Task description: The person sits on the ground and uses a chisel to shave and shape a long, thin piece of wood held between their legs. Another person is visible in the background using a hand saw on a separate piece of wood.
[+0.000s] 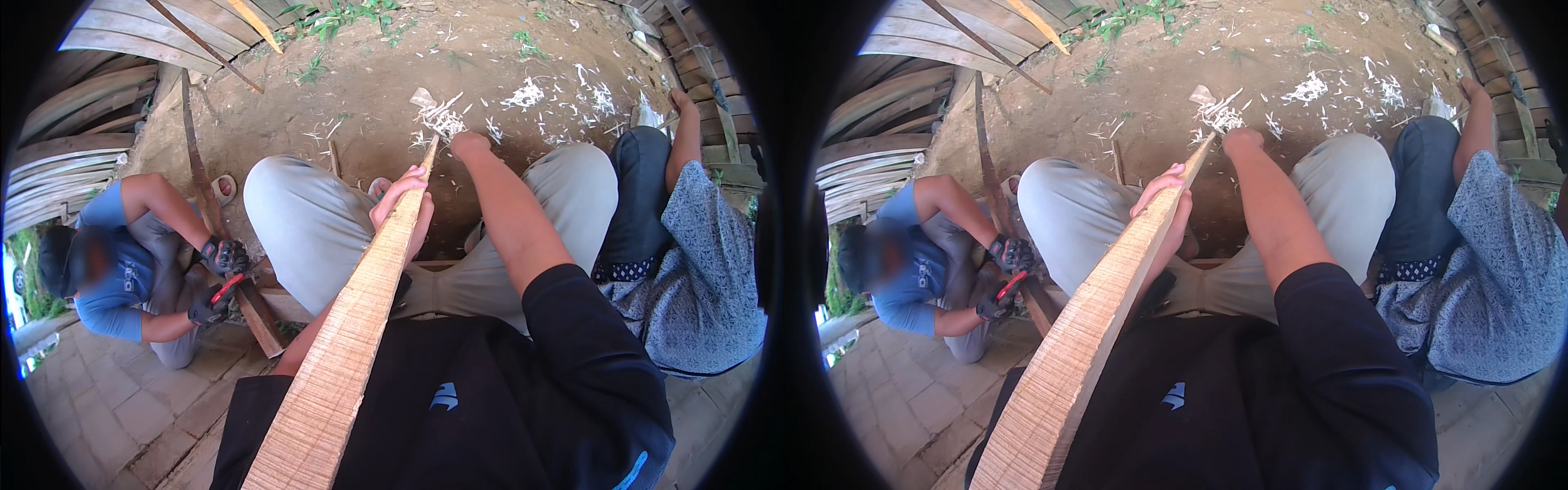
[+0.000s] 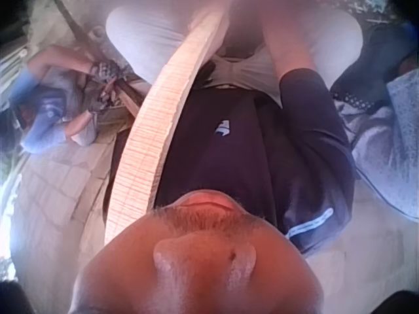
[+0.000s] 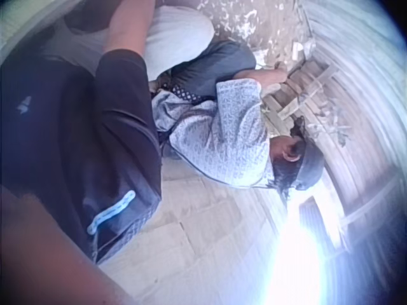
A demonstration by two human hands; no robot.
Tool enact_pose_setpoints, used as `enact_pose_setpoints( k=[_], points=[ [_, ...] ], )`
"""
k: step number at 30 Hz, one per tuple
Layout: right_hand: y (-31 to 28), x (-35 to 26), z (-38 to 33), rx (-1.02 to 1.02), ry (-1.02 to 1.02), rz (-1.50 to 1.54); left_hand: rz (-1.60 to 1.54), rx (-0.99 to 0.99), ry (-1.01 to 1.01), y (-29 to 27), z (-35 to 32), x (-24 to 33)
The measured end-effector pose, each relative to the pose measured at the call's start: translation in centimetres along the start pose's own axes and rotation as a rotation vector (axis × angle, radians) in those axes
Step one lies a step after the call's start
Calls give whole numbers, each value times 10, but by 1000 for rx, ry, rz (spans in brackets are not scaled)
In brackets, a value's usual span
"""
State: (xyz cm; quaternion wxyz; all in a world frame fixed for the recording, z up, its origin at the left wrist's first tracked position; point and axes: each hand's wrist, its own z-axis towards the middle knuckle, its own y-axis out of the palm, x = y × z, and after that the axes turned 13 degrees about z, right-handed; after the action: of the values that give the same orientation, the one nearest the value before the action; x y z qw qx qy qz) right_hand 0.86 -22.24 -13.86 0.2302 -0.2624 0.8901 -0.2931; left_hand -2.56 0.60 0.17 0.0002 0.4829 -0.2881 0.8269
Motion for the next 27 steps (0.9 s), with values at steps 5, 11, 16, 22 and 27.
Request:
enact_pose_setpoints(
  k=[5, 11, 16, 22, 27],
  points=[
    [7, -2, 0, -7, 32, 60, 14, -5, 34, -3, -3, 6],
    [9, -6, -2, -65, 25, -18, -27, -62, -80, -7, -8, 15],
    [3, -18, -5, -66, 30, -91, -110, -52, -121, -3, -8, 8],
    [-7, -28, -6, -115, 28, -159, -66, -8, -63, -1, -7, -5],
    [3, -24, 4, -124, 163, -143, -74, 1, -97, 0, -5, -3]
  ],
)
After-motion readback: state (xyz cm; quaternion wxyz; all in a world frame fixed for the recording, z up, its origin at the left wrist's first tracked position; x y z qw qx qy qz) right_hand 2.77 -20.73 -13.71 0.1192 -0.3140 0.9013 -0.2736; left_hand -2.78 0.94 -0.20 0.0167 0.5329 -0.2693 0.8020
